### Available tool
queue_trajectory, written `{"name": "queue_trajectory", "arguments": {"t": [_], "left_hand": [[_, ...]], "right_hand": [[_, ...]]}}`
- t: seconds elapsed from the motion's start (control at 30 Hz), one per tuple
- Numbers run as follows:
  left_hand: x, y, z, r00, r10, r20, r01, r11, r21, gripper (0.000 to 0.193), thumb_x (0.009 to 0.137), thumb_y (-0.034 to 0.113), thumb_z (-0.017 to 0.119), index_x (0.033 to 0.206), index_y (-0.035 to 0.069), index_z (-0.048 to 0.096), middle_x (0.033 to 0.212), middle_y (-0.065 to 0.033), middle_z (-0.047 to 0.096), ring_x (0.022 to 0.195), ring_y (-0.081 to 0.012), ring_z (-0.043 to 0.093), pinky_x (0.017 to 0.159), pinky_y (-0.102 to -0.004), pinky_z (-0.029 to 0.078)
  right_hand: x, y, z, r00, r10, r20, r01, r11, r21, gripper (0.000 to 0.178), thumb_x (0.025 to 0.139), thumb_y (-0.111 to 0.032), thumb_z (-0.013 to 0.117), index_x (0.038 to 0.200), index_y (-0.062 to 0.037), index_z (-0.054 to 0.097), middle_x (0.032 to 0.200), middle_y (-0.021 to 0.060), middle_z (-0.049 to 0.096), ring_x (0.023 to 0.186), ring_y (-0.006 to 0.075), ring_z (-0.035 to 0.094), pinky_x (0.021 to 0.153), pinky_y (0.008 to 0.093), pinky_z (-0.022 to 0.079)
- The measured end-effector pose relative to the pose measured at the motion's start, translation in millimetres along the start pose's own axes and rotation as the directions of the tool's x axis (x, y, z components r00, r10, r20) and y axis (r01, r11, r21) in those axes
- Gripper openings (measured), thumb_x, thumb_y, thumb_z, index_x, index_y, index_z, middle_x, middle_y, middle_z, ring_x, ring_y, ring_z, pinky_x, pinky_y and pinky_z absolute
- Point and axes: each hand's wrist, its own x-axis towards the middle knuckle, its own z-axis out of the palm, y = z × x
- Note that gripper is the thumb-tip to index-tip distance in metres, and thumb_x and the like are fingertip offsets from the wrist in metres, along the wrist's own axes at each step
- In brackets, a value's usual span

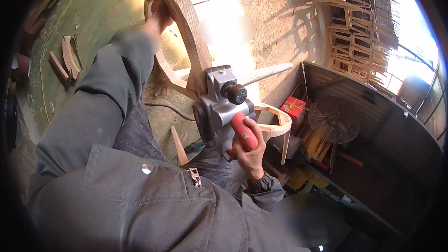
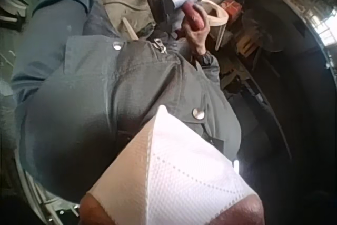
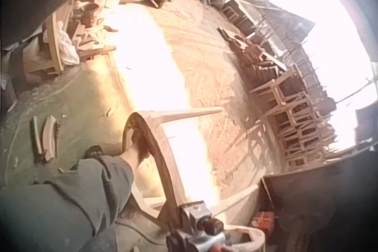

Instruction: Manufacturing a wooden chair frame using an electric planer, hammer, chisel, and sandpaper.

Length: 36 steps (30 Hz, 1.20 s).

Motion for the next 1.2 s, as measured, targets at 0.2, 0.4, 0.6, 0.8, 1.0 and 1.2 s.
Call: {"name": "queue_trajectory", "arguments": {"t": [0.2, 0.4, 0.6, 0.8, 1.0, 1.2], "left_hand": [[18, -19, -8, 0.998, 0.001, 0.059, -0.002, 1.0, 0.011, 0.084, 0.101, 0.076, 0.03, 0.145, 0.008, 0.051, 0.149, -0.0131, 0.055, 0.135, -0.0289, 0.052, 0.114, -0.0399, 0.041], [25, -17, -7, 0.993, 0.002, 0.116, 0.0, 1.0, -0.016, 0.08, 0.104, 0.072, 0.029, 0.144, 0.006, 0.051, 0.147, -0.0136, 0.056, 0.132, -0.0295, 0.053, 0.113, -0.0405, 0.042], [3, -6, -4, 0.999, -0.022, -0.033, 0.022, 1.0, 0.009, 0.08, 0.105, 0.069, 0.031, 0.143, 0.002, 0.05, 0.14, -0.0161, 0.06, 0.127, -0.0303, 0.056, 0.109, -0.0417, 0.045], [-26, 5, 11, 0.981, -0.008, -0.195, 0.042, 0.984, 0.175, 0.094, 0.102, 0.075, 0.029, 0.137, -0.008, 0.057, 0.129, -0.0215, 0.066, 0.113, -0.0334, 0.067, 0.094, -0.0419, 0.054], [-10, -7, 22, 0.976, -0.11, -0.186, 0.145, 0.971, 0.191, 0.093, 0.101, 0.075, 0.03, 0.138, -0.006, 0.055, 0.132, -0.0215, 0.064, 0.114, -0.033, 0.066, 0.093, -0.0418, 0.055], [16, -8, -7, 0.97, -0.196, 0.144, 0.198, 0.98, -0.002, 0.082, 0.101, 0.074, 0.032, 0.133, 0.004, 0.058, 0.127, -0.0149, 0.064, 0.109, -0.0309, 0.066, 0.091, -0.0417, 0.056]], "right_hand": [[37, -43, 24, 0.987, -0.163, -0.006, 0.161, 0.977, -0.138, 0.054, 0.084, 0.004, 0.07, 0.136, -0.0022, 0.058, 0.118, 0.0085, 0.065, 0.099, 0.0145, 0.063, 0.089, 0.0288, 0.053], [87, -92, 32, 0.999, 0.033, 0.025, -0.032, 0.999, -0.03, 0.056, 0.083, 0.006, 0.066, 0.139, -0.0027, 0.058, 0.117, 0.0085, 0.065, 0.091, 0.0102, 0.062, 0.079, 0.0244, 0.052], [126, -124, 50, 0.997, 0.043, 0.065, -0.041, 0.999, -0.031, 0.058, 0.082, 0.008, 0.064, 0.138, -0.0045, 0.059, 0.111, 0.007, 0.066, 0.078, 0.0072, 0.06, 0.068, 0.023, 0.051], [190, -168, 76, 0.988, 0.013, 0.152, -0.004, 0.998, -0.059, 0.058, 0.083, 0.005, 0.062, 0.139, -0.0053, 0.059, 0.085, 0.0034, 0.065, 0.056, 0.0069, 0.057, 0.05, 0.0243, 0.048], [258, -210, 86, 0.965, 0.061, 0.254, -0.044, 0.996, -0.072, 0.059, 0.083, 0.003, 0.063, 0.141, -0.0068, 0.06, 0.076, 0.0034, 0.062, 0.051, 0.0105, 0.056, 0.045, 0.0265, 0.049], [219, -181, 61, 0.94, 0.074, 0.334, -0.059, 0.997, -0.054, 0.064, 0.083, 0.003, 0.062, 0.145, -0.0069, 0.054, 0.077, 0.0026, 0.061, 0.055, 0.0111, 0.059, 0.047, 0.0273, 0.05]]}}
